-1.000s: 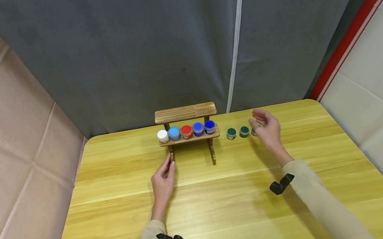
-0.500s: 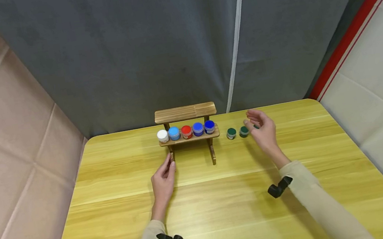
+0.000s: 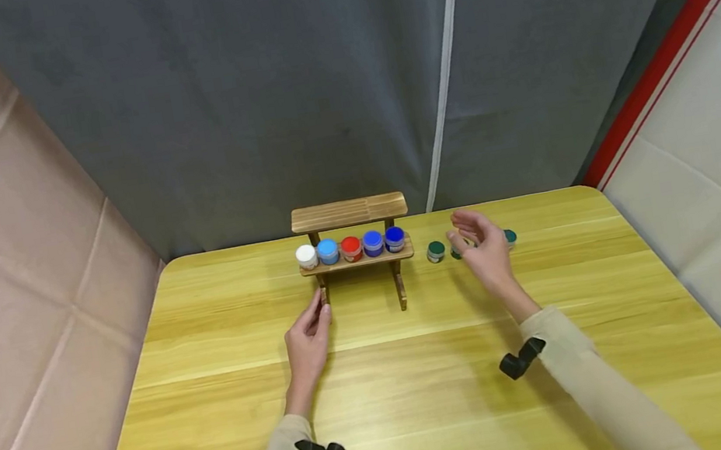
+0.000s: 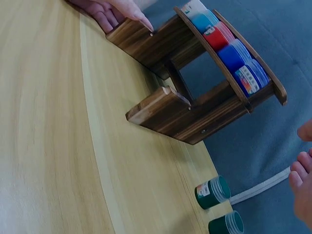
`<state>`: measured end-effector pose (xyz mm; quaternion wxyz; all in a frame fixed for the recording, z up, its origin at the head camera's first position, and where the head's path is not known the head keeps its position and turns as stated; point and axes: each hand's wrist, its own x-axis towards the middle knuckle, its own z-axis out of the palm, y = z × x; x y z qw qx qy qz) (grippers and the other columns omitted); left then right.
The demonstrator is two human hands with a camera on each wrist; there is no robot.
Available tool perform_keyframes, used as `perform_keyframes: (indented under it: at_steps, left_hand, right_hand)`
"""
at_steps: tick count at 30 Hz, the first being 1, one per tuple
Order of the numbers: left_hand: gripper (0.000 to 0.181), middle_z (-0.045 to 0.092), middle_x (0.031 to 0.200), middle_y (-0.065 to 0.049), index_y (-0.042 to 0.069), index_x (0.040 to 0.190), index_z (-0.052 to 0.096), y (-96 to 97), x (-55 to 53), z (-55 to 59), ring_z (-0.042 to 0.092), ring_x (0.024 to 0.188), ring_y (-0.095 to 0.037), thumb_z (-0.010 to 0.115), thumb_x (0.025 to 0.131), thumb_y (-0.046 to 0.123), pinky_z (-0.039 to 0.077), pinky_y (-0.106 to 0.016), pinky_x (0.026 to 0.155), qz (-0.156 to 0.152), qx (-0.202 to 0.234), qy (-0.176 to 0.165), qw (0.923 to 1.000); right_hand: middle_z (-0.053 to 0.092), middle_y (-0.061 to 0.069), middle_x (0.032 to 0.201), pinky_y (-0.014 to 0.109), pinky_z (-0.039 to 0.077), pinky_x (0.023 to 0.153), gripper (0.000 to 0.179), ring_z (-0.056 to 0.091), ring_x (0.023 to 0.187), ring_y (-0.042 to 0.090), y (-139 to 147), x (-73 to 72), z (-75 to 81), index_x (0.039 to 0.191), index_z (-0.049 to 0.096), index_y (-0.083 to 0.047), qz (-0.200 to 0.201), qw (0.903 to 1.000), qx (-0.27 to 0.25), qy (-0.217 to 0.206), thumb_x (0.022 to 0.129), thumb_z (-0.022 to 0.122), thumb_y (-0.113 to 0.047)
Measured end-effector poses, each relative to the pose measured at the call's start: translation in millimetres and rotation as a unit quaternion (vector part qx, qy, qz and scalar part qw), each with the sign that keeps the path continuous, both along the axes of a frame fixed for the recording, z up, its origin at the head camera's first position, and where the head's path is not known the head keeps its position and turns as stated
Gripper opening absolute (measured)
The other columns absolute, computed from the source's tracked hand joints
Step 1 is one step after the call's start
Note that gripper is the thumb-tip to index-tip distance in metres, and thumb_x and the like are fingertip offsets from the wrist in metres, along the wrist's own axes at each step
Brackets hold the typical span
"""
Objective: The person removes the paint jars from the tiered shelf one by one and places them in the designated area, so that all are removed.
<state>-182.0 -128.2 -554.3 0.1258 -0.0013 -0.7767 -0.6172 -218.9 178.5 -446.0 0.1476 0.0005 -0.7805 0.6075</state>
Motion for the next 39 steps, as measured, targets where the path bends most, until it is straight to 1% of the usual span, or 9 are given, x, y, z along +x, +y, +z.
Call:
perform_keyframes:
  at_steps: [4, 12, 15, 19, 23, 25, 32, 35, 39]
  left_hand:
    - [0.037, 0.066, 0.13, -0.023, 0.006, 0.137, 0.062, -0.1, -0.1, -0.1, 0.073, 0.101, -0.038, 0.065, 0.1, 0.013, 0.061, -0.016, 0.082, -0.002, 0.001, 0.001, 1.0]
    - [0.038, 0.066, 0.13, -0.022, 0.006, 0.138, 0.062, 0.8, -1.2, -1.4, 0.073, 0.103, -0.038, 0.064, 0.101, 0.014, 0.061, -0.018, 0.084, -0.004, -0.004, 0.004, 1.0]
    - [0.037, 0.066, 0.129, -0.023, 0.005, 0.137, 0.062, 2.2, -1.4, -1.6, 0.073, 0.102, -0.038, 0.064, 0.101, 0.013, 0.061, -0.016, 0.083, -0.001, -0.005, 0.006, 1.0]
    - [0.036, 0.067, 0.128, -0.023, 0.005, 0.136, 0.063, 3.8, -1.7, -1.3, 0.073, 0.1, -0.039, 0.065, 0.1, 0.011, 0.059, -0.012, 0.08, 0.005, -0.001, 0.008, 1.0]
    - [0.036, 0.068, 0.127, -0.023, 0.006, 0.135, 0.064, 4.0, -1.5, -1.1, 0.073, 0.098, -0.039, 0.066, 0.099, 0.011, 0.059, -0.01, 0.078, 0.008, 0.002, 0.008, 0.9999]
    - [0.036, 0.068, 0.127, -0.023, 0.006, 0.136, 0.063, 3.5, -1.2, -0.9, 0.073, 0.098, -0.039, 0.066, 0.1, 0.011, 0.059, -0.011, 0.079, 0.006, 0.002, 0.005, 1.0]
    - [0.038, 0.067, 0.129, -0.021, 0.008, 0.138, 0.062, 0.8, -0.3, -1.3, 0.074, 0.101, -0.038, 0.065, 0.101, 0.016, 0.062, -0.02, 0.084, 0.001, -0.004, -0.003, 1.0]
    - [0.038, 0.067, 0.129, -0.021, 0.008, 0.137, 0.062, 0.7, -0.1, -0.9, 0.073, 0.101, -0.038, 0.065, 0.101, 0.015, 0.062, -0.021, 0.084, 0.002, -0.004, -0.003, 1.0]
    - [0.037, 0.068, 0.127, -0.021, 0.008, 0.137, 0.063, 1.0, 0.3, 0.0, 0.074, 0.1, -0.039, 0.065, 0.1, 0.015, 0.062, -0.019, 0.082, 0.006, -0.002, -0.005, 1.0]
  right_hand:
    - [0.058, 0.035, 0.135, 0.054, 0.046, 0.114, 0.04, 0.056, 0.128, 0.045, -7, 1.8, 1.7, 0.132, 0.054, 0.016, 0.007, 1.0, 0.002, 0.002, 0.095, 0.064, 0.004]
    - [0.06, 0.033, 0.134, 0.056, 0.045, 0.114, 0.042, 0.057, 0.128, 0.044, -20, 4.2, 2.5, 0.132, 0.054, 0.016, 0.038, 0.9991, 0.006, 0.015, 0.094, 0.066, 0.004]
    - [0.06, 0.032, 0.134, 0.057, 0.045, 0.114, 0.042, 0.056, 0.128, 0.044, -23, 5.0, 1.1, 0.132, 0.054, 0.016, 0.045, 0.9989, 0.008, 0.015, 0.094, 0.066, 0.004]
    - [0.059, 0.032, 0.135, 0.055, 0.045, 0.115, 0.042, 0.056, 0.129, 0.043, -27, 5.7, 0.6, 0.133, 0.054, 0.015, 0.05, 0.9986, 0.013, 0.007, 0.095, 0.066, 0.003]
    - [0.059, 0.031, 0.135, 0.052, 0.047, 0.114, 0.043, 0.057, 0.128, 0.042, -32, 5.1, 1.2, 0.133, 0.054, 0.013, 0.055, 0.9983, 0.019, 0.003, 0.094, 0.067, 0.002]
    - [0.059, 0.031, 0.136, 0.052, 0.047, 0.114, 0.042, 0.057, 0.128, 0.042, -35, 4.4, 1.7, 0.134, 0.054, 0.013, 0.061, 0.9979, 0.019, 0.002, 0.094, 0.067, 0.003]
    - [0.058, 0.033, 0.136, 0.054, 0.046, 0.114, 0.043, 0.056, 0.129, 0.045, -46, 2.4, 4.7, 0.134, 0.054, 0.013, 0.082, 0.9964, 0.022, 0.0, 0.094, 0.067, 0.003]
    - [0.058, 0.033, 0.137, 0.053, 0.047, 0.115, 0.044, 0.056, 0.129, 0.044, -51, 1.7, 6.5, 0.134, 0.054, 0.013, 0.083, 0.9962, 0.025, 0.002, 0.094, 0.067, 0.003]
    - [0.058, 0.031, 0.137, 0.051, 0.046, 0.116, 0.045, 0.056, 0.129, 0.043, -57, 0.2, 8.3, 0.135, 0.054, 0.012, 0.087, 0.9959, 0.026, 0.003, 0.093, 0.068, 0.003]
